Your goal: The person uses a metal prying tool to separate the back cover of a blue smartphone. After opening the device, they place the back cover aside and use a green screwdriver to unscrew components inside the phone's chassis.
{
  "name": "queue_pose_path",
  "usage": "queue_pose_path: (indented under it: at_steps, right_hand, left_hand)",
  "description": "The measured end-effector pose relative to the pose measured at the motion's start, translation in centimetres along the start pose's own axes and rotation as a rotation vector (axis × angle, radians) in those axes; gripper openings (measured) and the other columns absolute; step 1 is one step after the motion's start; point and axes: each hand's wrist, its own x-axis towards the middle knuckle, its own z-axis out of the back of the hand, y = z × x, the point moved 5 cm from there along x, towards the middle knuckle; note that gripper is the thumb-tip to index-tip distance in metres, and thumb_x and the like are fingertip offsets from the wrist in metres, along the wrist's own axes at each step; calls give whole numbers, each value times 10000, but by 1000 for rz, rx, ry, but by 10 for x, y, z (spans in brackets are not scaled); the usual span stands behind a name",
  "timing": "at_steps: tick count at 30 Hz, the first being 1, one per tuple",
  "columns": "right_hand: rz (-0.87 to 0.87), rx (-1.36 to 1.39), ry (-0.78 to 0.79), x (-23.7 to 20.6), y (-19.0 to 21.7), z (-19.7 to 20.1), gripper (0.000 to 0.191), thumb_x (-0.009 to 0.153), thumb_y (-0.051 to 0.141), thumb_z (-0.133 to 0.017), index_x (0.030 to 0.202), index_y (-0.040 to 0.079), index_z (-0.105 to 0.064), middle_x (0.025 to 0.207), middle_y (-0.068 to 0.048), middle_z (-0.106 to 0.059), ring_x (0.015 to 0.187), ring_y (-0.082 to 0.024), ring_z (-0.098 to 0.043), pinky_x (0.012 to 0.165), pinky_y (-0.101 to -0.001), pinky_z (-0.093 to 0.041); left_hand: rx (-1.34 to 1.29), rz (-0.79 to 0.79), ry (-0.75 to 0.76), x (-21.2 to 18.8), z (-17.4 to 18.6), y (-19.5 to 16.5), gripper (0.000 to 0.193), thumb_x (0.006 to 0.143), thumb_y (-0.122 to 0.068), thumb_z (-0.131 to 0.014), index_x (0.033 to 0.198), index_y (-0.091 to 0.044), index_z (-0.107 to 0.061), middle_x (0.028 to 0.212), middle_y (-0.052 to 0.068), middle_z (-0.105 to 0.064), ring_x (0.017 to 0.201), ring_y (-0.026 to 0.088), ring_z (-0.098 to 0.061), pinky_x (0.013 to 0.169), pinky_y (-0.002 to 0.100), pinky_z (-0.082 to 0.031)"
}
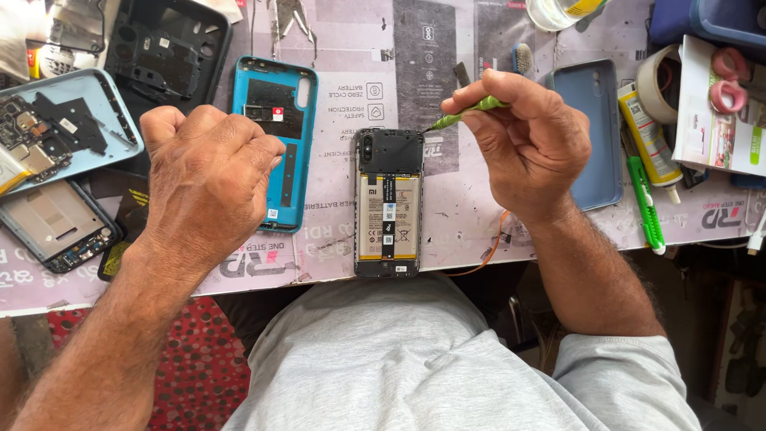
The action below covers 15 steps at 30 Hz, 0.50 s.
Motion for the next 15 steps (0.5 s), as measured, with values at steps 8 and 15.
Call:
queue_pose_path:
  at_steps: [8, 15]
  right_hand:
    - [-10, -39, -35, -2, 8, 8, 310, 1121, -101, -641, 1393, -4, -528, 1116, -234, -715, 1001, -249, -762, 869, -341, -680]
    - [33, -28, -45, 1, 5, 7, 326, 1104, -98, -646, 1393, -16, -520, 1139, -236, -716, 991, -262, -762, 869, -350, -687]
  left_hand:
    - [-121, 8, -34, 3, 2, -3, 47, 946, -177, -789, 931, -136, -772, 938, -26, -692, 955, 200, -574, 927, 444, -328]
    - [-78, -14, 35, 4, 10, -12, 256, 876, -141, -788, 1131, -128, -779, 1120, -16, -693, 1092, 201, -582, 969, 468, -317]
